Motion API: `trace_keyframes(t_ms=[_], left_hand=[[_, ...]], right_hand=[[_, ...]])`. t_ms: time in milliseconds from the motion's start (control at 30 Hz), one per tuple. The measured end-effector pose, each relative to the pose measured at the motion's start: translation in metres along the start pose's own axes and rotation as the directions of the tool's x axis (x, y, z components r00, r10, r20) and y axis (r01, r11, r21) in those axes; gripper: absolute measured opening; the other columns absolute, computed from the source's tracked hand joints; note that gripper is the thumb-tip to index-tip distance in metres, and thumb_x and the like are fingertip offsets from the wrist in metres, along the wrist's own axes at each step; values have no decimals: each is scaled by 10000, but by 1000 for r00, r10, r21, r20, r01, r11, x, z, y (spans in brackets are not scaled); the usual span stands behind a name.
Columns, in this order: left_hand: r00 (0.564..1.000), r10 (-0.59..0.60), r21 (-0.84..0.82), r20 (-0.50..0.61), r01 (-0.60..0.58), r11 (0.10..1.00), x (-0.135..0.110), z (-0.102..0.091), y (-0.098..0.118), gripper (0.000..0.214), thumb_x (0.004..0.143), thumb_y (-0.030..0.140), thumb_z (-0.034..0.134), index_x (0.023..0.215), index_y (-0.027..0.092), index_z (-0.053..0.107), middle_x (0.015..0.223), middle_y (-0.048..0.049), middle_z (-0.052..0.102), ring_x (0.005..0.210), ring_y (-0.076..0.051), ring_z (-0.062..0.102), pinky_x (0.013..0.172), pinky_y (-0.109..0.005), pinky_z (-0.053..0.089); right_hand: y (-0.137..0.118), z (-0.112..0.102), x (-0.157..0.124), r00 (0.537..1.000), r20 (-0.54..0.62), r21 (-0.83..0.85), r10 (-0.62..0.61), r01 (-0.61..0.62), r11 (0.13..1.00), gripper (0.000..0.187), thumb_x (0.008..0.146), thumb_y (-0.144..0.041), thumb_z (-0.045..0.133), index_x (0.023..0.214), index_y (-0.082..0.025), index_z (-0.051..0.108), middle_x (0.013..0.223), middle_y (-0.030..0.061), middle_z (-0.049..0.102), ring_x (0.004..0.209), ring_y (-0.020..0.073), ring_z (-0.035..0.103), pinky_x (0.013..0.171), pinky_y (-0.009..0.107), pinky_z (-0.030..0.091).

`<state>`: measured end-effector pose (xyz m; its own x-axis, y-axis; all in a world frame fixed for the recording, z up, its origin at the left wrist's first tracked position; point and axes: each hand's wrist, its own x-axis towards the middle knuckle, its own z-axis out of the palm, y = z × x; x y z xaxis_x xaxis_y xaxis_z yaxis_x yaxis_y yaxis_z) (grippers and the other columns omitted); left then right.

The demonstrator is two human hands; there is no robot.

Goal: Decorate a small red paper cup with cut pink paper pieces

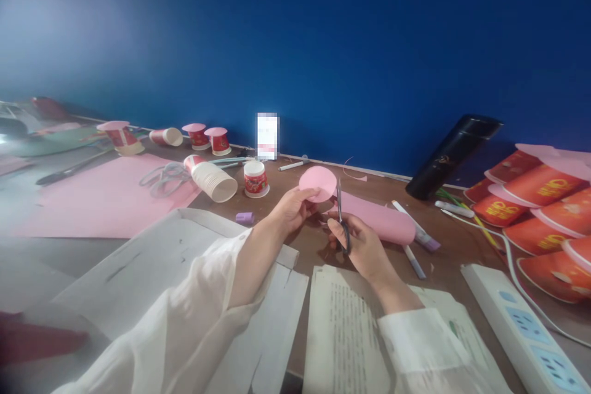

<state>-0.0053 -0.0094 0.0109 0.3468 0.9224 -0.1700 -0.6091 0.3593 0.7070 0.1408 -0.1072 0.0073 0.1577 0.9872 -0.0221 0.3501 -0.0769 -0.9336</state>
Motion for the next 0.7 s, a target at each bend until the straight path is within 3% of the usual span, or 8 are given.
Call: trace_keyframes(t_ms=[167,333,700], left_hand=[[1000,-10,35,-19,11,999,3,-1,-1,103,774,102,695,876,106,682,760,-53,703,595,-107,620,588,-226,496],[999,-40,87,27,37,995,0,-3,0,247,773,171,727,1008,114,675,884,-101,737,702,-163,681,600,-249,513],[1000,-11,67,19,10,998,3,-4,-3,154,763,105,724,910,115,682,816,-76,733,689,-146,690,614,-233,529]], right_hand=[[0,-1,1,1000,-28,-44,-6,5,999,569,789,-700,649,1032,-186,689,699,14,678,611,166,614,561,269,484],[5,-3,4,997,-61,-125,-55,47,991,501,827,-686,616,776,-190,667,672,20,679,639,152,610,600,251,472],[4,-1,3,995,-48,-79,-82,78,994,460,827,-657,643,779,-201,674,627,3,654,584,146,587,559,247,469]])
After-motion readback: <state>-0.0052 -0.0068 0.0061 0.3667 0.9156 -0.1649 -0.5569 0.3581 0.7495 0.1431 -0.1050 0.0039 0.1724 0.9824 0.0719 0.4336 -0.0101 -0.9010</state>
